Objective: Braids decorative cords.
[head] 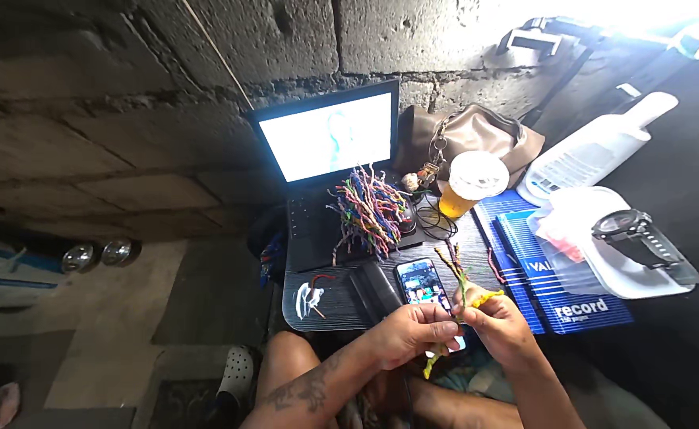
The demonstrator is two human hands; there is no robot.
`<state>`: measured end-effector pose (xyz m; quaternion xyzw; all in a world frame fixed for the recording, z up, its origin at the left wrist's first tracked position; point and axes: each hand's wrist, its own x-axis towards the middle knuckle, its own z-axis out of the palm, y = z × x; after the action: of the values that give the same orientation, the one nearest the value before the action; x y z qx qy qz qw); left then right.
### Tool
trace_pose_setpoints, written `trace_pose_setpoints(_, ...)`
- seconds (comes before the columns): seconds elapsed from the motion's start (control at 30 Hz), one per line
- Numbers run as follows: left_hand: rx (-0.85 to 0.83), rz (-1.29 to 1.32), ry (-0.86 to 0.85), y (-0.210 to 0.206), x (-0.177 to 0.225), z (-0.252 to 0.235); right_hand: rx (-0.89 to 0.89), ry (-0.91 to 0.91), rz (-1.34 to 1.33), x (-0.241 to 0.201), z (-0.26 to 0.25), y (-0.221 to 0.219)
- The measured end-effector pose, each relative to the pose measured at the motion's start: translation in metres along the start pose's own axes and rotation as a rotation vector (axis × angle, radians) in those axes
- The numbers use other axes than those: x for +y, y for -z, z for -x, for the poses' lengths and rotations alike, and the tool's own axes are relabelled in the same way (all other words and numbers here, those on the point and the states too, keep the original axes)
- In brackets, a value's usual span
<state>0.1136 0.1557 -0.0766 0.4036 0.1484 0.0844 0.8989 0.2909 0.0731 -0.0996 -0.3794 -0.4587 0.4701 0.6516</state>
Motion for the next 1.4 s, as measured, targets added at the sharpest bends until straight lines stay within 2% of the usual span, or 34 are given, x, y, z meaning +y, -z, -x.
trace_pose_setpoints(0.07,0.091,-0.268,-0.212,0.0,-0.004,-0.001,0.097,0.005,0.071,-0.001,0.001,-0.008)
trace_pose_setpoints(0.13,0.259,-0.736,-0.474,-0.003,-0.006,0.0,0.202,-0.013,0.127,0.0,0.002,-0.014)
trace_pose_setpoints(0.17,0.33,-0.903,-0.554,-0.005,-0.006,0.0,0.238,-0.018,0.141,0.001,0.002,-0.016)
trace_pose_setpoints(0.2,0.357,-0.953,-0.561,-0.006,-0.007,0.0,0.252,-0.022,0.148,0.001,0.002,-0.017)
trace_pose_setpoints(0.27,0.292,-0.766,-0.393,-0.008,-0.004,0.002,0.221,-0.028,0.139,-0.001,0.002,-0.014)
trace_pose_setpoints(0.37,0.034,-0.299,-0.118,0.0,0.002,0.002,0.065,-0.037,0.069,-0.004,0.001,-0.004)
trace_pose_setpoints(0.5,-0.134,-0.058,-0.002,0.008,0.001,0.003,-0.09,-0.032,-0.018,-0.002,0.002,-0.001)
trace_pose_setpoints(0.6,-0.139,0.0,0.02,0.008,0.0,0.002,-0.078,0.0,0.057,-0.001,0.002,-0.002)
trace_pose_setpoints(0.7,-0.063,-0.014,-0.073,0.006,-0.005,0.0,0.05,0.075,0.18,-0.001,0.003,-0.008)
trace_pose_setpoints(0.77,0.079,-0.263,-0.234,0.002,-0.005,0.0,0.174,0.086,0.269,-0.002,0.004,-0.015)
trace_pose_setpoints(0.83,0.26,-0.672,-0.405,-0.001,-0.003,0.001,0.284,0.065,0.357,-0.001,0.005,-0.021)
trace_pose_setpoints(0.87,0.317,-0.788,-0.44,-0.002,-0.002,0.002,0.31,0.04,0.378,0.0,0.004,-0.023)
trace_pose_setpoints(0.9,0.335,-0.799,-0.409,-0.003,-0.002,0.002,0.31,0.0,0.37,-0.001,0.004,-0.023)
trace_pose_setpoints(0.97,0.265,-0.599,-0.24,-0.003,0.001,0.003,0.226,-0.101,0.268,-0.005,0.003,-0.018)
trace_pose_setpoints(1.03,0.132,-0.32,-0.122,0.001,0.0,0.002,0.071,-0.176,0.052,-0.008,0.002,-0.008)
trace_pose_setpoints(1.13,-0.056,-0.035,-0.028,0.006,0.001,0.006,-0.164,-0.157,-0.163,-0.004,0.001,0.005)
trace_pose_setpoints(1.23,-0.205,0.12,0.068,0.009,-0.003,0.006,-0.271,-0.109,-0.261,0.002,0.0,0.009)
trace_pose_setpoints(1.3,-0.258,0.128,0.09,0.008,-0.006,0.005,-0.305,-0.054,-0.287,0.004,0.0,0.008)
trace_pose_setpoints(1.4,-0.201,0.015,-0.033,0.005,-0.011,0.002,-0.149,0.016,-0.152,-0.002,0.003,0.001)
